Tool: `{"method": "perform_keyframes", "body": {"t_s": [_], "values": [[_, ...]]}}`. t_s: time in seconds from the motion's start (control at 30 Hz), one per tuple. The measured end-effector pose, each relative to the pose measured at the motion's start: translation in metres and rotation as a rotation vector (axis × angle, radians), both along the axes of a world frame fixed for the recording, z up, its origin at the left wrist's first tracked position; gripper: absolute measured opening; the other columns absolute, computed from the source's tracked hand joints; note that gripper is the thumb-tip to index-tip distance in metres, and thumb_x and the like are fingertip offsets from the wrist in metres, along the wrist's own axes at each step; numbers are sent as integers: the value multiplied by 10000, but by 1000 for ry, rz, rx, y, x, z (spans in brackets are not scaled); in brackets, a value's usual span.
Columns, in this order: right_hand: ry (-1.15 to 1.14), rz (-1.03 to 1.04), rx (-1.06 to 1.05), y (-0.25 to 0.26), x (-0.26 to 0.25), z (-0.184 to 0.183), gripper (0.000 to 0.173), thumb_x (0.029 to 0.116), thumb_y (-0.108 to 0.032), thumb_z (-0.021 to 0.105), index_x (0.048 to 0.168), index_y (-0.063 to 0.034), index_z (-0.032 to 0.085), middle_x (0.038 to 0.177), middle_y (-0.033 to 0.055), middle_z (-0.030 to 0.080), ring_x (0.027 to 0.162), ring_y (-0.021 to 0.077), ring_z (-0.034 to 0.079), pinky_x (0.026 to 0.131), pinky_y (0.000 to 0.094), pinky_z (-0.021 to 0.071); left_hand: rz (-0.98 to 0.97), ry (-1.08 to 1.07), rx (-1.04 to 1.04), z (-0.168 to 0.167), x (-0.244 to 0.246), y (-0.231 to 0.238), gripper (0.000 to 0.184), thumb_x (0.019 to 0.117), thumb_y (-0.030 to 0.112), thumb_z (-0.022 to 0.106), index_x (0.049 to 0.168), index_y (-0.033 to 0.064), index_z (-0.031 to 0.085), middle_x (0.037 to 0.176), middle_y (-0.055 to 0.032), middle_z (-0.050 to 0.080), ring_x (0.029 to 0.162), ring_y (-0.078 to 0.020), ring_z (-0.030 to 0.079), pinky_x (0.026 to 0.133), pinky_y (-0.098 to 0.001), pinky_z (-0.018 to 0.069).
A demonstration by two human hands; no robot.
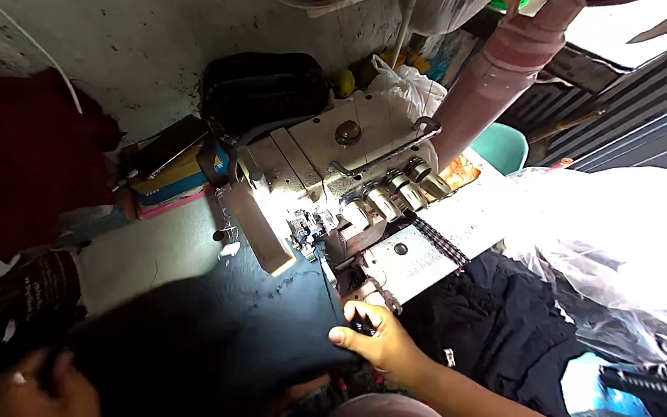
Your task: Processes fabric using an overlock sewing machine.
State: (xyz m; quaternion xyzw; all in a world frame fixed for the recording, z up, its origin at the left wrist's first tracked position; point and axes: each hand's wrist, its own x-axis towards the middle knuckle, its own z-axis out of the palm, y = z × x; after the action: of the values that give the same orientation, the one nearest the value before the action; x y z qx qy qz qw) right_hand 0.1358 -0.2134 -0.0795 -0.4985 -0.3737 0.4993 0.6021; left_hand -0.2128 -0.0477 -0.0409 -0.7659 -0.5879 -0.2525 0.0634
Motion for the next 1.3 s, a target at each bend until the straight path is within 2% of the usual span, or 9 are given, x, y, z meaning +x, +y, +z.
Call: {"method": "perform_keyframes", "body": {"t_s": [0.13,0.23,0.3,0.67,0.77,0.83,0.93,1.2,1.3], "values": [[175,-27,-84,1,-22,-4,176,931,-152,739,835,-159,592,650,-128,584,503,-61,518,467,122,441,-312,-31,229,30,63,33,415,1057,284,530,1253,-80,570,1246,-355,584,1195,-527,549,1000,-668,388],[93,-43,19,-4,-19,-9,186,973,-193,677,808,-131,621,751,-124,545,599,-88,477,545,93,408,-741,-101,316,17,144,-60,264,971,459,609,866,216,616,795,-7,625,778,-168,619,759,-326,483],[69,4,26,-7,-14,-7,206,1017,-193,609,830,-107,630,787,-103,533,590,-87,477,528,85,428,-865,-164,233,-34,161,-100,209,986,450,628,1101,287,569,1025,27,533,988,-140,532,935,-281,383],[15,36,-237,-1,5,-8,210,897,-68,705,1070,-50,587,778,-49,573,512,-18,490,490,150,459,-529,-1035,-533,-26,140,-96,267,1093,144,371,1075,256,613,1021,213,656,993,72,611,919,-151,499],[27,20,-193,5,10,-6,276,876,32,612,1142,-30,579,876,-10,608,490,-4,503,450,158,467,-486,-1021,-461,-15,155,-73,129,1071,224,414,1057,178,534,994,193,561,985,89,549,910,-138,456],[-47,-64,-128,4,11,-3,355,871,43,591,1220,-21,576,1005,12,637,530,-9,523,458,153,466,-517,-957,-457,-9,159,-62,393,972,359,653,1172,66,484,1094,130,577,1044,84,568,932,-135,489],[-387,-352,236,-4,7,-16,229,907,-50,656,1134,-27,635,1089,31,677,739,-50,548,608,95,442,-506,-785,-397,0,156,-60,582,821,121,706,1255,-153,433,1167,-46,639,1069,57,615,942,-141,521],[-440,-186,197,4,-19,-13,318,916,-294,759,1068,-14,755,926,47,677,725,-25,557,599,102,437,-231,-1167,-546,-6,140,-81,248,1008,-9,384,1152,42,579,1013,141,685,968,55,653,899,-175,548],[-341,-185,219,14,-26,-11,247,892,-248,784,956,-18,721,909,18,654,719,-57,509,594,80,392,-340,-1118,-399,10,151,-78,135,1044,139,529,1157,107,595,1031,189,699,995,65,667,907,-164,561]]}}
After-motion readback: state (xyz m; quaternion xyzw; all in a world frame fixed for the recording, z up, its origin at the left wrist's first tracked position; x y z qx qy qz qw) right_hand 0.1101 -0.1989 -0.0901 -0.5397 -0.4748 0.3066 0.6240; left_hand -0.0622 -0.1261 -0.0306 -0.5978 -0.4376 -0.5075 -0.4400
